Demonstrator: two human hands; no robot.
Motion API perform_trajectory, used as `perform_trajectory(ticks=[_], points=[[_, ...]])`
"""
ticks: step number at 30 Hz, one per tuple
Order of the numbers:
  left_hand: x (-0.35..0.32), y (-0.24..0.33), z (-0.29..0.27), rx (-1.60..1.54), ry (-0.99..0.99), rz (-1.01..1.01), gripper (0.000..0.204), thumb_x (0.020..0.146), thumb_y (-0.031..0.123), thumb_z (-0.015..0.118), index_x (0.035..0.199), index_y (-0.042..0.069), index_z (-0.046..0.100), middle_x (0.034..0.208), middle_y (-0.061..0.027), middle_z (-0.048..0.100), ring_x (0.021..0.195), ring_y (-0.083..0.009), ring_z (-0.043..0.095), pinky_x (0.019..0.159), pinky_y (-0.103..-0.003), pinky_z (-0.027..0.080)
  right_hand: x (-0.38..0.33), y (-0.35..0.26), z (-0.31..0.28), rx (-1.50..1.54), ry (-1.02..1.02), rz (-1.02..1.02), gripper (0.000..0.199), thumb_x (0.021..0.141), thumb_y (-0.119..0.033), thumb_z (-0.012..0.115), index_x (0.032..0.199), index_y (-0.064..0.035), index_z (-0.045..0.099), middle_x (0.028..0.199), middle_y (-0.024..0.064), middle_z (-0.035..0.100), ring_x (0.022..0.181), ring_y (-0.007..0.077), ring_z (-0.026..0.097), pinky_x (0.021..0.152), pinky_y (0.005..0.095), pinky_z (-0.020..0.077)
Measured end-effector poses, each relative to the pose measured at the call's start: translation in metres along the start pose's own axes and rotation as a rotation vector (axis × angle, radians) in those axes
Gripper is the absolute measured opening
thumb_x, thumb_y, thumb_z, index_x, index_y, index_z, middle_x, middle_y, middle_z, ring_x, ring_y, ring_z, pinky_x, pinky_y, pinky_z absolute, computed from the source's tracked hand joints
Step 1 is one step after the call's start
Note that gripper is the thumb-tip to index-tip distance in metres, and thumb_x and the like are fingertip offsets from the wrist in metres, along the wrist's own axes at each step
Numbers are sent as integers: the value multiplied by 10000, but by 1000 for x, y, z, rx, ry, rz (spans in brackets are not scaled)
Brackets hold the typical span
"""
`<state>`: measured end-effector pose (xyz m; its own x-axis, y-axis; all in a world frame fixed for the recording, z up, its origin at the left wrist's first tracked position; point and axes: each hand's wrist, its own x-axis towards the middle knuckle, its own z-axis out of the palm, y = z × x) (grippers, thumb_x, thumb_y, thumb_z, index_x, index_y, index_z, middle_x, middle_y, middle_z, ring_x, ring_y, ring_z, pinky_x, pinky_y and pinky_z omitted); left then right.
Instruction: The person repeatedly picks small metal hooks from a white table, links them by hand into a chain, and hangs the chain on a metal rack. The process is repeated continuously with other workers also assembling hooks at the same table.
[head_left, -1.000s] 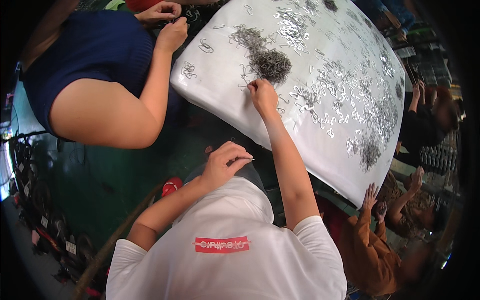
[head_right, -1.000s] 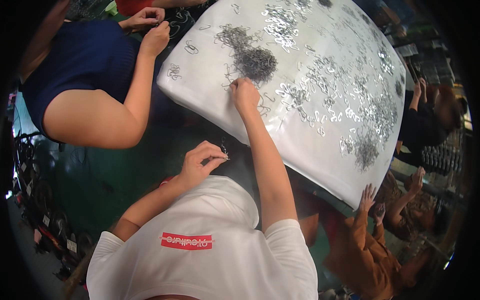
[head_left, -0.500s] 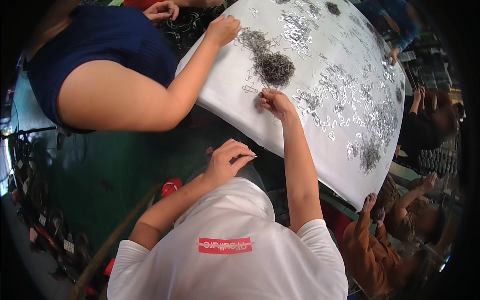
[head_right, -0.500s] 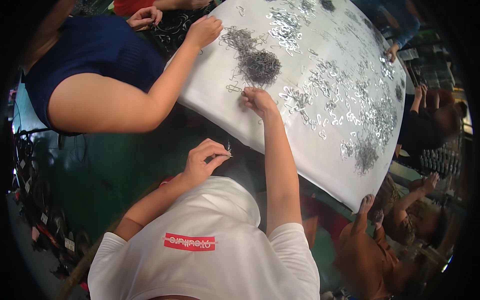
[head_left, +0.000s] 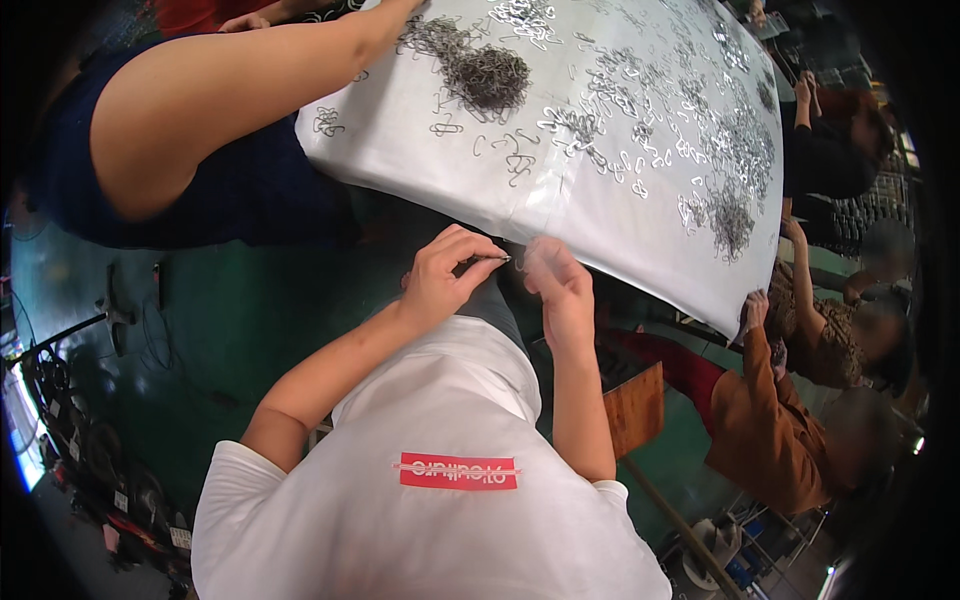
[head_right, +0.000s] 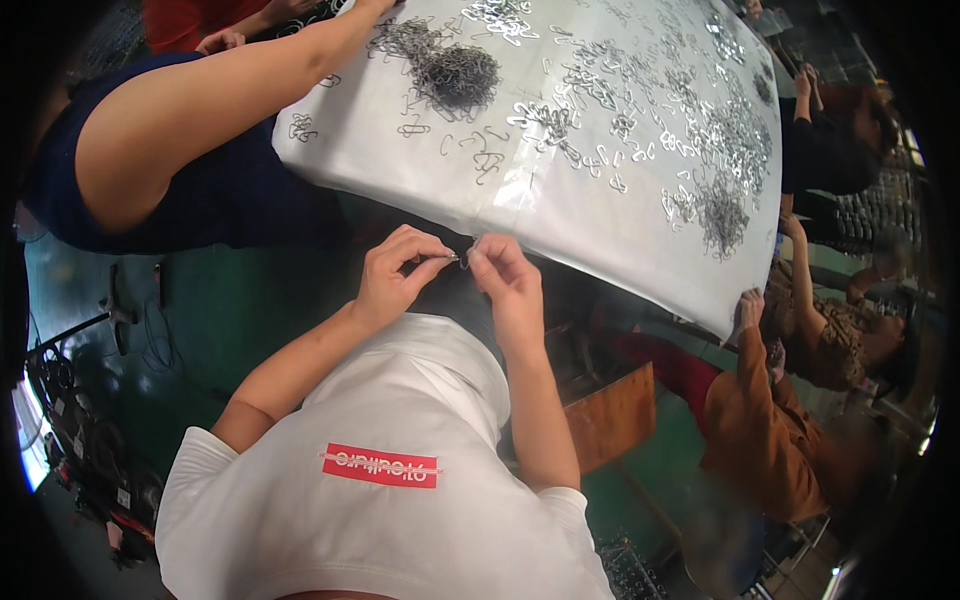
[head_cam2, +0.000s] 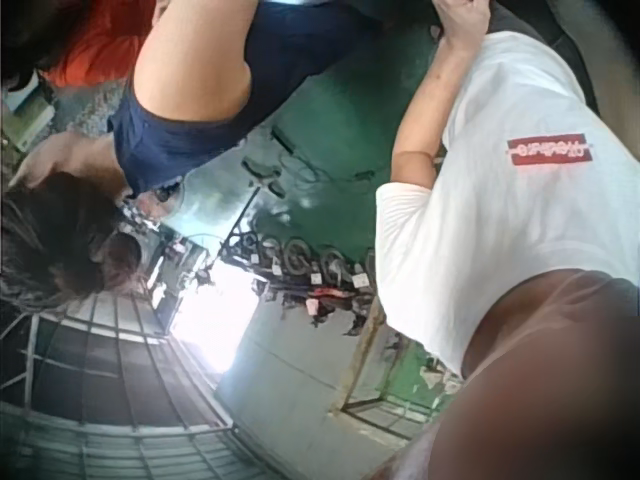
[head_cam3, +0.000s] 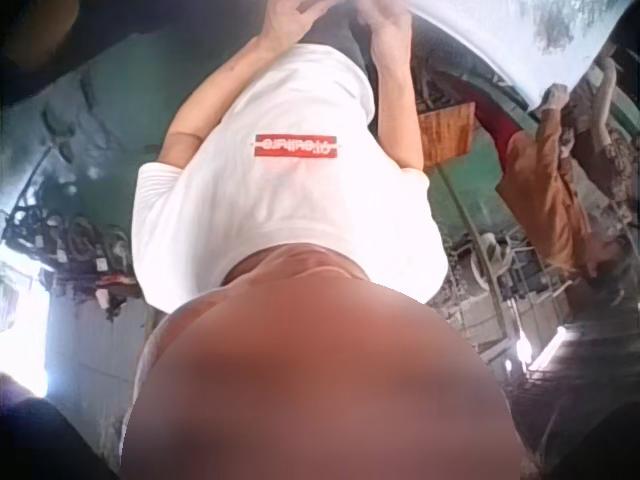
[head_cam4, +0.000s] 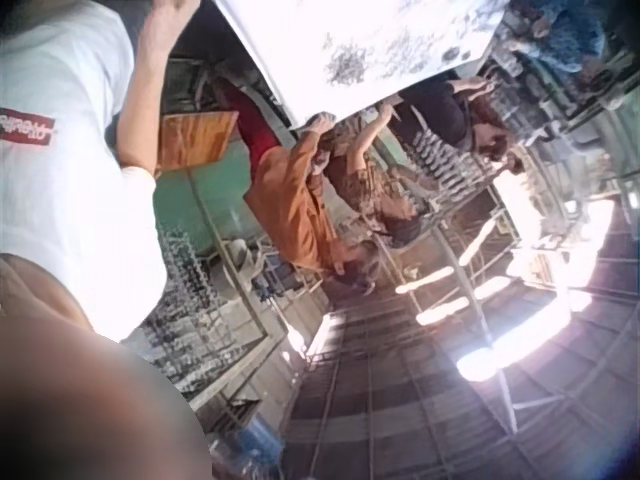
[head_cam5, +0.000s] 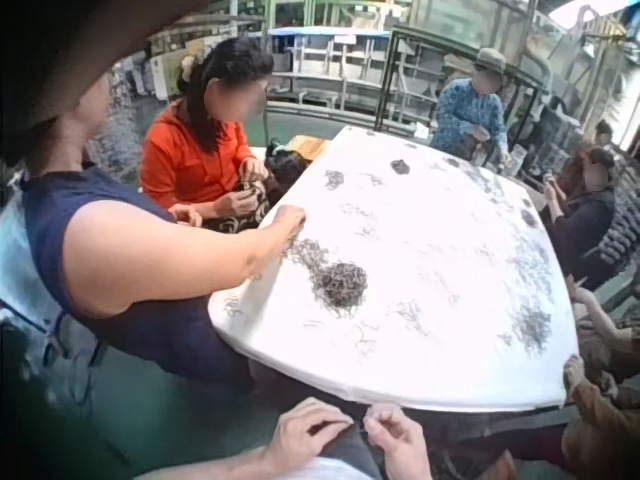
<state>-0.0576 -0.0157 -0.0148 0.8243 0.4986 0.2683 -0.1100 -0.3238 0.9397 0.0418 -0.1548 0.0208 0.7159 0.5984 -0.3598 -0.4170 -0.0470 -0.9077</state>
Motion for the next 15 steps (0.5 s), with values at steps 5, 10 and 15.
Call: perform_trajectory(ticks=[5,10,15], points=[[7,2,13,-36,-41,37,153,762,-29,718,901,32,692,841,-73,677,773,-214,602,688,-302,493,-10,12,-3,69,68,-61,54,908,-67,634,899,-16,618,1015,-1,532,889,83,504,814,228,404],[14,2,26,-37,-98,54,167,749,-29,720,902,31,688,850,-69,677,776,-227,600,712,-310,493,-3,18,-9,26,191,-208,46,906,-55,634,922,-16,618,1053,27,504,919,97,509,807,237,427],[43,-28,41,8,-98,131,153,771,14,697,921,43,688,955,-87,667,886,-269,591,793,-352,480,-4,19,-16,-71,236,-435,38,895,-14,628,922,-8,602,1067,46,466,875,97,493,754,230,445]])
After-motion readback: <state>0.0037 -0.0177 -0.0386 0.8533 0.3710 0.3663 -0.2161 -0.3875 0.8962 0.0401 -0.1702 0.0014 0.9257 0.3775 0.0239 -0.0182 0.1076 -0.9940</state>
